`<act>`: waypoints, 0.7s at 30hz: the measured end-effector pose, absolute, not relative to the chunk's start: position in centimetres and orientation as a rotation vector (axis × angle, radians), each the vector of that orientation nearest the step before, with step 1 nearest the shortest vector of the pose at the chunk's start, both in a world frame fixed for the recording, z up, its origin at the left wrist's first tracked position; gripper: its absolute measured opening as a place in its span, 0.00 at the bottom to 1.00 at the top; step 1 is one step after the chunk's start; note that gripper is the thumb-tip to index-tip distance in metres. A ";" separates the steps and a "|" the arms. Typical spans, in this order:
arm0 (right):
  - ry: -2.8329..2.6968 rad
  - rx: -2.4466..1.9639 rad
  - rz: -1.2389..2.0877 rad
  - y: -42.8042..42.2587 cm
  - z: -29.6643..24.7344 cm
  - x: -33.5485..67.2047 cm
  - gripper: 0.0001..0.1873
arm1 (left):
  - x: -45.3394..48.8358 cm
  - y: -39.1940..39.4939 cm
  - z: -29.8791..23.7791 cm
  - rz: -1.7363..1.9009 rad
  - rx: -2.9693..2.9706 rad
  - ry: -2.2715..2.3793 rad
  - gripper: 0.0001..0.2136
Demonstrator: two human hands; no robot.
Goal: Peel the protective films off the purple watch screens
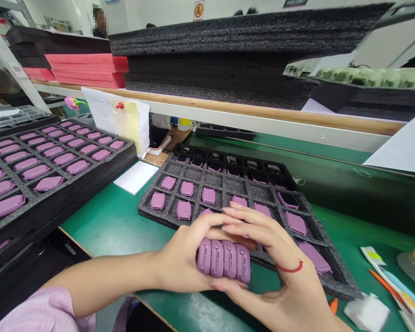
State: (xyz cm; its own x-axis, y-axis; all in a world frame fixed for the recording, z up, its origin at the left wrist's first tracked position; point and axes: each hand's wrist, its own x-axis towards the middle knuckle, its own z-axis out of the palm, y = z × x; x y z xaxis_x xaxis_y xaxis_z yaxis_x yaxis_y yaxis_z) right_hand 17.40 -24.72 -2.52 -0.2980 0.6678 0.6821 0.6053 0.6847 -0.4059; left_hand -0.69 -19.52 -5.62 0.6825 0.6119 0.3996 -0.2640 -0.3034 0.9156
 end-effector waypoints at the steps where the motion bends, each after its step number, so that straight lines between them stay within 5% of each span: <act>1: -2.009 -0.987 0.078 -24.8 -2.5 17.3 0.24 | -0.7 -19.5 -5.8 0.897 1.680 0.286 0.38; 21: -2.005 -0.992 0.093 -25.2 -2.5 16.9 0.24 | -0.8 -18.8 -6.6 1.081 1.843 0.176 0.44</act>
